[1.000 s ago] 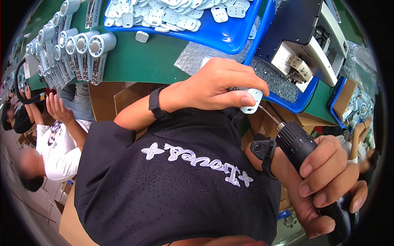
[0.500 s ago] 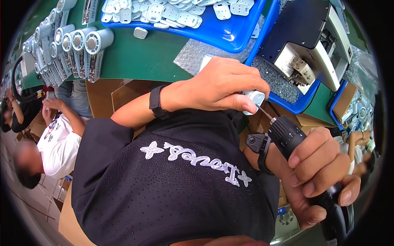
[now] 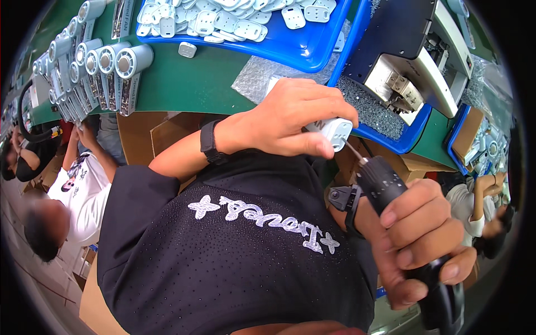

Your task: Using an electric screwdriver to assemble small white plastic components on an electronics production line.

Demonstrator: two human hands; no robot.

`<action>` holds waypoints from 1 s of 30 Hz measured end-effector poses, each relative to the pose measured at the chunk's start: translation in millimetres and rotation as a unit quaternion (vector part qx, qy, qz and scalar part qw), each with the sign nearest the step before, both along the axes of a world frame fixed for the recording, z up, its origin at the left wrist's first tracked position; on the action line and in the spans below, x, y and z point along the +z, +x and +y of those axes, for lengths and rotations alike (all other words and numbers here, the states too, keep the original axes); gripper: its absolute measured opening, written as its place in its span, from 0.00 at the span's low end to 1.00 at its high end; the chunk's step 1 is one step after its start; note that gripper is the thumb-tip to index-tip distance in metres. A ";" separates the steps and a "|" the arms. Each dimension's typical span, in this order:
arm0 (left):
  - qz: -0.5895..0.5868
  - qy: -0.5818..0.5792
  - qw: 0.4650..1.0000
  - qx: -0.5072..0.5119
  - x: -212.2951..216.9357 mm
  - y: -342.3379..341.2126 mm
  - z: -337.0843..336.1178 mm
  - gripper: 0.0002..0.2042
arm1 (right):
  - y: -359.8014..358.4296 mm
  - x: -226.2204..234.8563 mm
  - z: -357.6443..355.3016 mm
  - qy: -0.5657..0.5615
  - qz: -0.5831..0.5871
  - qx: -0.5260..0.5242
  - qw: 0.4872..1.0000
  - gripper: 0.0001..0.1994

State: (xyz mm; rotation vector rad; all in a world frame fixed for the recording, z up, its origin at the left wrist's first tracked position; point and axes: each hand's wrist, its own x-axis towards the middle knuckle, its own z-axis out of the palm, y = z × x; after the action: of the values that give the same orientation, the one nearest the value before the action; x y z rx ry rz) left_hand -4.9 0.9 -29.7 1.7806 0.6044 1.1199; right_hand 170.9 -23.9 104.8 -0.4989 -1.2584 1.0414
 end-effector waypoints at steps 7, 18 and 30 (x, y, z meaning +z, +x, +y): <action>-0.005 0.002 0.999 -0.031 7.1 -7.1 5.3 0.33 | 38.3 -47.7 65.6 -0.063 -0.111 -0.236 0.963 0.11; -0.010 0.000 1.000 -0.028 5.9 -6.0 4.1 0.29 | 17.2 20.3 5.4 -0.062 0.067 0.006 0.996 0.18; -0.012 0.001 1.000 -0.006 6.9 -4.6 0.5 0.29 | -4.6 0.0 29.4 -0.048 0.065 0.024 0.996 0.19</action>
State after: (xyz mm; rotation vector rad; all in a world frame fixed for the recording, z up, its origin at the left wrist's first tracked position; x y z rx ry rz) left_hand -9.5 1.4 -22.8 1.7674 0.5774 1.1335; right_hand 166.3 5.6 104.8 -0.4685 -1.1146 1.1614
